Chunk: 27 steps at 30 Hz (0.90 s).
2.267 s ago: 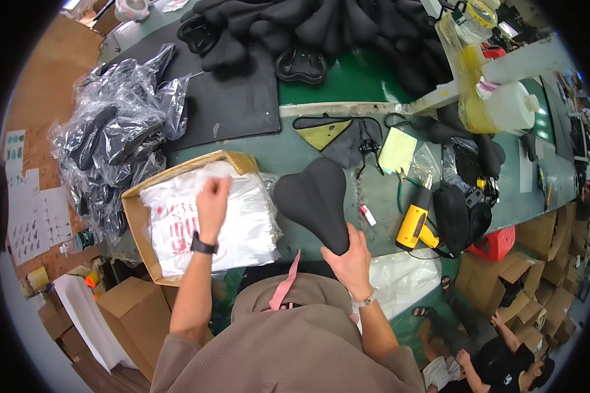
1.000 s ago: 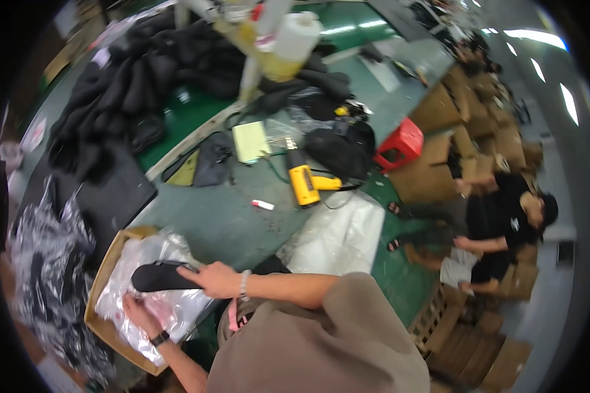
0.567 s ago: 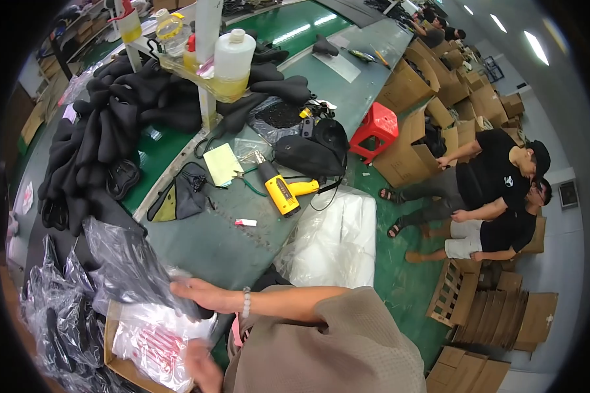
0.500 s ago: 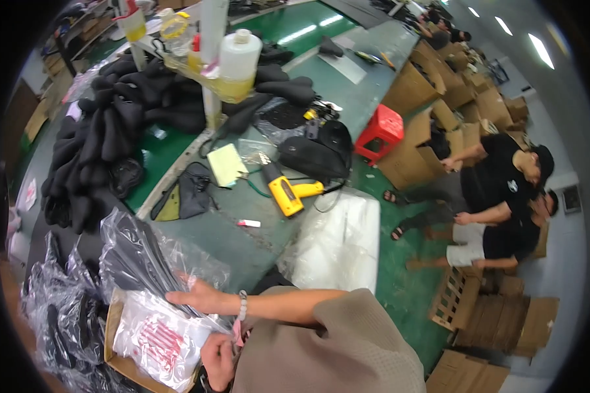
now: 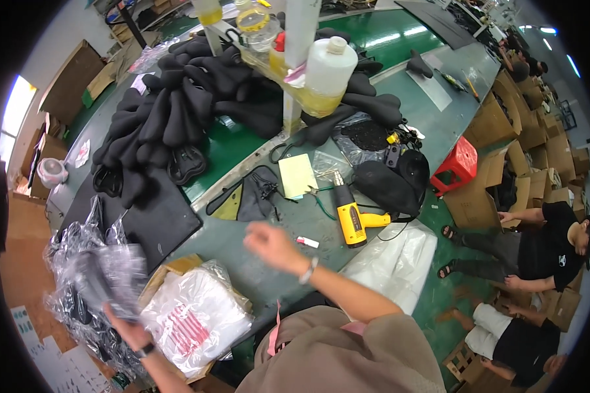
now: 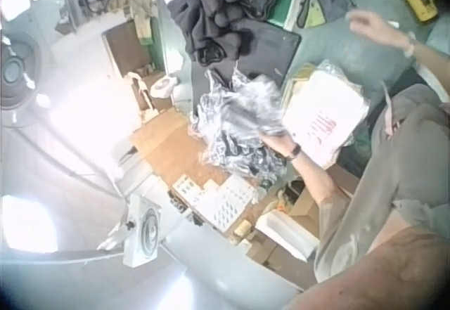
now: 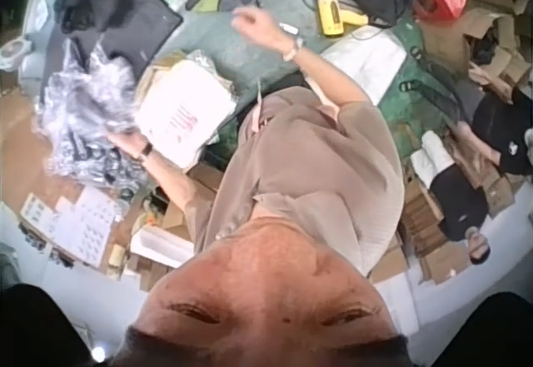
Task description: Packing bicycle saddles into plastic bags and then placing them into a cardboard box for shipping.
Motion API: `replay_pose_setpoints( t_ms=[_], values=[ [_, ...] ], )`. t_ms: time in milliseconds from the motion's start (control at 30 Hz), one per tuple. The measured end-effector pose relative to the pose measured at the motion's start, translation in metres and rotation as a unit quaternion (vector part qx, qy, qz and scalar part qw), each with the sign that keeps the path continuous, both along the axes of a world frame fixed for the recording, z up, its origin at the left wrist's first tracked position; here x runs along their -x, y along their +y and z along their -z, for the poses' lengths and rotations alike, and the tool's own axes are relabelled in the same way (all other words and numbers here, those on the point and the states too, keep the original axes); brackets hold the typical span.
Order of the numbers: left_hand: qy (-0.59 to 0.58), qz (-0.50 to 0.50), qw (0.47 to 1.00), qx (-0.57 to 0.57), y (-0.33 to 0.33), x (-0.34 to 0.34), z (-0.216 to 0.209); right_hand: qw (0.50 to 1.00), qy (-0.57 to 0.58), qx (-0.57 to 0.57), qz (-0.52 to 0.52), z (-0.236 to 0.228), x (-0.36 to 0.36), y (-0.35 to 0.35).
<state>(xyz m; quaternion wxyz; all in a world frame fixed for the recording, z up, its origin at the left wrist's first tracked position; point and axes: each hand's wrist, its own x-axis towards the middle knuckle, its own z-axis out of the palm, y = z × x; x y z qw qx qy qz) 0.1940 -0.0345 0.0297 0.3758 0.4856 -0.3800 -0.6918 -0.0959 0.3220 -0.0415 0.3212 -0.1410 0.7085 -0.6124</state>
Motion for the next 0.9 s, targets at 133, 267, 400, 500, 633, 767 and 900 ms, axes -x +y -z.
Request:
replay_pose_setpoints(
  t_ms=[133,267,400,500,633,767,900],
  values=[
    [0.082,-0.147,0.986,0.001,-0.057,-0.001,0.003,0.926,0.160,-0.237,0.246,0.122,0.143,0.054],
    [-0.080,0.050,0.987,0.133,0.010,0.003,0.056,0.851,0.306,-0.328,0.272,0.146,0.247,0.050],
    [-0.205,0.108,0.965,0.121,0.119,0.065,0.061,0.811,0.267,-0.423,0.303,0.151,0.303,0.032],
    [-0.215,0.203,0.943,0.152,0.152,0.081,0.070,0.805,0.232,-0.446,0.314,0.165,0.317,0.027],
    [-0.189,0.255,0.941,0.121,0.172,0.110,0.071,0.792,0.322,-0.369,0.364,0.175,0.312,0.083],
    [-0.244,0.348,0.890,0.164,0.199,0.117,0.072,0.915,0.159,-0.114,0.352,0.079,0.213,0.089],
    [-0.180,0.524,0.819,0.153,0.250,0.184,0.069,0.945,0.097,-0.078,0.304,0.046,0.060,0.091]
  ],
)
